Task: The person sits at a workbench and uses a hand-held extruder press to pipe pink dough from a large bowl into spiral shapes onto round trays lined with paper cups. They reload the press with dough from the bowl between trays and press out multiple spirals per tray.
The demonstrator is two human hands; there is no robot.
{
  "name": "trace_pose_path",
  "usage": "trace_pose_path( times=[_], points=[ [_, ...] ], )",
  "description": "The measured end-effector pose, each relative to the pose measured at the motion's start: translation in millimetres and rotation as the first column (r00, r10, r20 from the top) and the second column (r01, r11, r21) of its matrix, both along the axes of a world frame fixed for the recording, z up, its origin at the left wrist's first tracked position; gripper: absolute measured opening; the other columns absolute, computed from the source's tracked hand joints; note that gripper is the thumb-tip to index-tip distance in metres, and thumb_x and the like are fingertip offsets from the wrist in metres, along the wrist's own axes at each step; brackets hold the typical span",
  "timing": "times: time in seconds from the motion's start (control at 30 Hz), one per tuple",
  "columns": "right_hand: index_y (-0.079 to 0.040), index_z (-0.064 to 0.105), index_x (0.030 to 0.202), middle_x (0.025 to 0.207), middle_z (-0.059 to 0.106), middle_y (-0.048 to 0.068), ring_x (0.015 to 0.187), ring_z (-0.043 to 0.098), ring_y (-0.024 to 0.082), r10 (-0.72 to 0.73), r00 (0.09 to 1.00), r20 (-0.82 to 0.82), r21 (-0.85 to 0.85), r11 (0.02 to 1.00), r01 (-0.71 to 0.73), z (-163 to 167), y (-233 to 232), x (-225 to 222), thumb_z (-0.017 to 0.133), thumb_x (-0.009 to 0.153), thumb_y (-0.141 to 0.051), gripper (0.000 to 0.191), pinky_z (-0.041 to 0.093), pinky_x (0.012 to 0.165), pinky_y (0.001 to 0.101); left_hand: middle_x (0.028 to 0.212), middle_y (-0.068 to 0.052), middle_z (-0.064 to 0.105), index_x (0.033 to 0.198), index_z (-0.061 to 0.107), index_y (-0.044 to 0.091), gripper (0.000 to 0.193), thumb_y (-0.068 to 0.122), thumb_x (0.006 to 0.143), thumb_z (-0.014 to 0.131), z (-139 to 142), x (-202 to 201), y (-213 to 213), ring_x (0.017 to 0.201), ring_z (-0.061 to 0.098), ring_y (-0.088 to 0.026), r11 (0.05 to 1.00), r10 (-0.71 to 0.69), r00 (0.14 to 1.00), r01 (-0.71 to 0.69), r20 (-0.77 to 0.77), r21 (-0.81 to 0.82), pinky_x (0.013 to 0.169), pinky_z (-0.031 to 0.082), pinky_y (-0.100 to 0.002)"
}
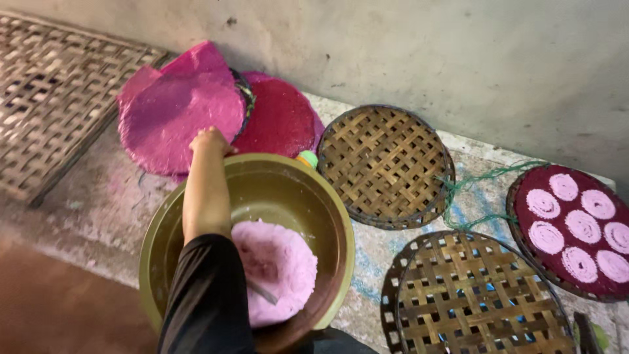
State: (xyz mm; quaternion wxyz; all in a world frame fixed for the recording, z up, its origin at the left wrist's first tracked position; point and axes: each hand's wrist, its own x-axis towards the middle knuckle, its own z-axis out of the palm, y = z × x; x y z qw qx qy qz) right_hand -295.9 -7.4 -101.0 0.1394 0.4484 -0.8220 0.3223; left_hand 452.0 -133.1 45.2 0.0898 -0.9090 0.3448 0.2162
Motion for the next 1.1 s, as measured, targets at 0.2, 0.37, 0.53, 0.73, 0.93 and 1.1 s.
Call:
trace_pose_path(
  times=[0.2, 0.37, 0.53, 0.73, 0.93, 1.1],
  points=[
    [0.001, 0.061, 0.133, 0.125, 0.064, 0.015, 0.112, 0.063, 0.023, 0.107, 0.993, -0.059, -0.156, 0.981, -0.115, 39, -6, 1, 0.070, 0.097, -0.007, 0.038, 0.051, 0.097, 0.0345, 0.141, -0.013, 0.065, 0.139, 0.064, 0.010, 0.059, 0.041, 0.091, 0.076, -41, 33, -31, 0.129, 0.064, -0.030, 0.975, -0.221, 0.959, 0.214, 0.175, 0.059, 0.096, 0.058, -0.044],
    [0.000, 0.063, 0.131, 0.123, 0.067, 0.014, 0.109, 0.066, 0.020, 0.713, 0.543, 0.444, -0.236, 0.678, -0.696, 65, -39, 111, 0.067, 0.096, -0.007, 0.036, 0.054, 0.095, 0.0320, 0.129, -0.014, 0.074, 0.123, 0.077, 0.013, 0.029, 0.021, 0.099, 0.063, -47, 40, -34, 0.120, 0.070, -0.034, 0.927, -0.309, 0.912, 0.353, 0.272, -0.131, 0.093, 0.058, -0.046],
    [-0.012, 0.058, 0.135, 0.135, 0.060, 0.014, 0.137, 0.052, 0.037, 0.992, 0.083, 0.097, 0.206, 0.061, -0.977, 82, -149, 321, 0.075, 0.093, -0.024, 0.047, 0.045, 0.112, 0.0464, 0.127, -0.018, 0.068, 0.129, 0.069, 0.021, 0.043, 0.048, 0.106, 0.045, -16, 25, -15, 0.119, 0.064, -0.040, 0.929, -0.196, 0.979, 0.205, 0.060, -0.309, 0.096, 0.051, -0.053],
    [-0.022, 0.032, 0.159, 0.159, 0.025, 0.029, 0.145, 0.026, 0.050, 0.967, -0.106, 0.234, 0.394, -0.193, -0.899, 111, -197, 477, 0.062, 0.100, -0.038, 0.068, 0.029, 0.114, 0.0596, 0.114, -0.028, 0.068, 0.128, 0.065, 0.013, 0.047, 0.049, 0.107, 0.042, -7, 22, 10, 0.108, 0.063, -0.049, 0.781, -0.175, 0.985, 0.148, 0.015, -0.606, 0.091, 0.048, -0.060],
    [-0.037, 0.043, 0.154, 0.167, 0.013, 0.020, 0.149, 0.020, 0.049, 0.963, -0.205, -0.175, 0.588, -0.065, -0.806, 90, -197, 528, 0.057, 0.094, -0.032, 0.062, 0.027, 0.113, 0.0679, 0.101, -0.038, 0.064, 0.110, 0.065, -0.005, 0.051, 0.043, 0.111, 0.049, -26, 34, 17, 0.102, 0.063, -0.055, 0.604, -0.186, 0.981, 0.069, -0.056, -0.794, 0.085, 0.049, -0.060],
    [-0.040, 0.054, 0.145, 0.165, 0.020, 0.013, 0.146, 0.030, 0.044, 0.990, -0.081, 0.112, 0.611, -0.133, -0.780, 97, -200, 529, 0.056, 0.098, -0.034, 0.048, 0.038, 0.104, 0.0712, 0.098, -0.038, 0.066, 0.117, 0.065, -0.003, 0.048, 0.042, 0.108, 0.048, -26, 30, 6, 0.098, 0.064, -0.055, 0.677, -0.204, 0.975, 0.079, -0.083, -0.732, 0.085, 0.048, -0.060]
  ],
)
